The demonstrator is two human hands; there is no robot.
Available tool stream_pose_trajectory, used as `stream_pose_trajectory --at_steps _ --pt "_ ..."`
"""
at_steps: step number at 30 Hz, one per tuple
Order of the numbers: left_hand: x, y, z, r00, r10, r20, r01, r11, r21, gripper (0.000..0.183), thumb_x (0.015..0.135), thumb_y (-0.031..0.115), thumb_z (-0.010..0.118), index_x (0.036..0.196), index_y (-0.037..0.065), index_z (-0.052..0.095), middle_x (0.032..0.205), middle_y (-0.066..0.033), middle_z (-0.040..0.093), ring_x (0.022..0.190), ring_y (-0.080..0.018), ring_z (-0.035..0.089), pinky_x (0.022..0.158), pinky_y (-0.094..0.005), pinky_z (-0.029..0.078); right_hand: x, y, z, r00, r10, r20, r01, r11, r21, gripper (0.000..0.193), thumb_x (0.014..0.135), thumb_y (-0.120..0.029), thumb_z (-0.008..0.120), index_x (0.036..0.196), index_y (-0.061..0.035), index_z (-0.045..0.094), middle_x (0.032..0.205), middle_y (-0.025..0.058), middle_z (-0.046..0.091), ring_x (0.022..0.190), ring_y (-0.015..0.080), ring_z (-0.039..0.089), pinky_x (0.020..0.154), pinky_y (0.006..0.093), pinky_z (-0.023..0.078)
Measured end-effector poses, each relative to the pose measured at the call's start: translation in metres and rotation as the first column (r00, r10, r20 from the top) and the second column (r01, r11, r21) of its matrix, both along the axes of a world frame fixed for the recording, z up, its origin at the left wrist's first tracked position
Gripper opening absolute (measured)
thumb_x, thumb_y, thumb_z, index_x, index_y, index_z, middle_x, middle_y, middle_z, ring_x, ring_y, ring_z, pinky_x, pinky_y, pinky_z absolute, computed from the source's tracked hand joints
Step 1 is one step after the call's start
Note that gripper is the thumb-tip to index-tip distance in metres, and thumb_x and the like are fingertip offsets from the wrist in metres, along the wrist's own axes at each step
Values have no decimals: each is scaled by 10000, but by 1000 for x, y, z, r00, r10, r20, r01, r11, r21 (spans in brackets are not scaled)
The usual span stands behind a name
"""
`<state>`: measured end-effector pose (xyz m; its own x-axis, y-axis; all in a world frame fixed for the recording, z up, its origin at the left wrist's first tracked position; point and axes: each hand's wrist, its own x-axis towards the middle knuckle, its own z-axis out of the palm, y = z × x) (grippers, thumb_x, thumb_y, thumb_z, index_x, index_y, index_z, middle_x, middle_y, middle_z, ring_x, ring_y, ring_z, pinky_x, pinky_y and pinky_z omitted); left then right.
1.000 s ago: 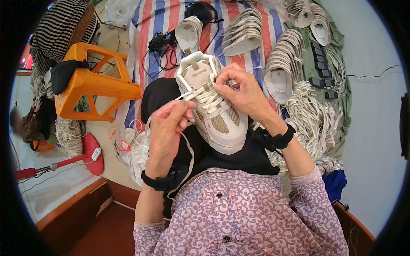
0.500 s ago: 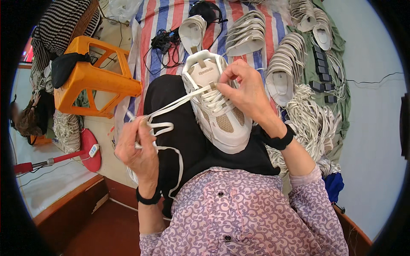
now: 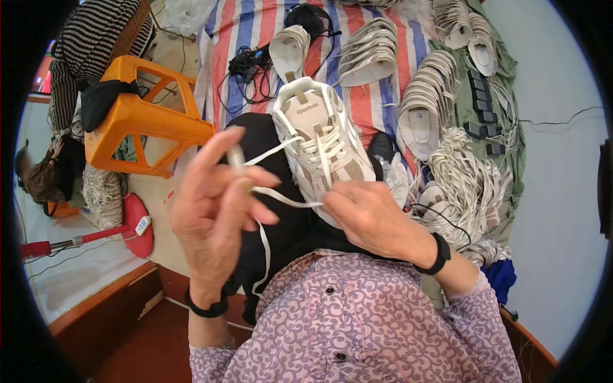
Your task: Lacing a white sneaker by threading shoelaces through eyelets.
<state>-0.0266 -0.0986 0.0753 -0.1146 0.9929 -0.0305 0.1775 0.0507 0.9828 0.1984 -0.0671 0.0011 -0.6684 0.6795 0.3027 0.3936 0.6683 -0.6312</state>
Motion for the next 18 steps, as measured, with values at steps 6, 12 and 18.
stream_pose_trajectory --at_steps 6,12,18 --pt "16 25 -48 969 -116 217 186 921 -342 302 1004 117 565 1221 -38 423 948 -137 714 737 -126 688 637 -190 517 8 -10 -11 985 -127 -120 113 987 -118 134 796 -23 679 830 0 552 753 139 541 707 343 607 603 430 485" --pt "3 9 -80 966 -95 241 185 905 -384 227 1005 218 616 1037 -6 597 902 -87 716 764 -103 690 719 -189 537 4 -12 -16 973 -176 -147 164 982 -94 136 806 -20 680 832 -10 547 750 134 542 707 334 613 599 424 486" --pt "18 22 -65 995 32 91 0 945 -328 228 997 213 633 1028 -1 704 710 12 637 581 -16 540 538 -150 398 4 -11 -21 963 -202 -180 192 979 -72 154 798 -30 690 831 -20 540 752 123 541 705 325 613 583 415 484"
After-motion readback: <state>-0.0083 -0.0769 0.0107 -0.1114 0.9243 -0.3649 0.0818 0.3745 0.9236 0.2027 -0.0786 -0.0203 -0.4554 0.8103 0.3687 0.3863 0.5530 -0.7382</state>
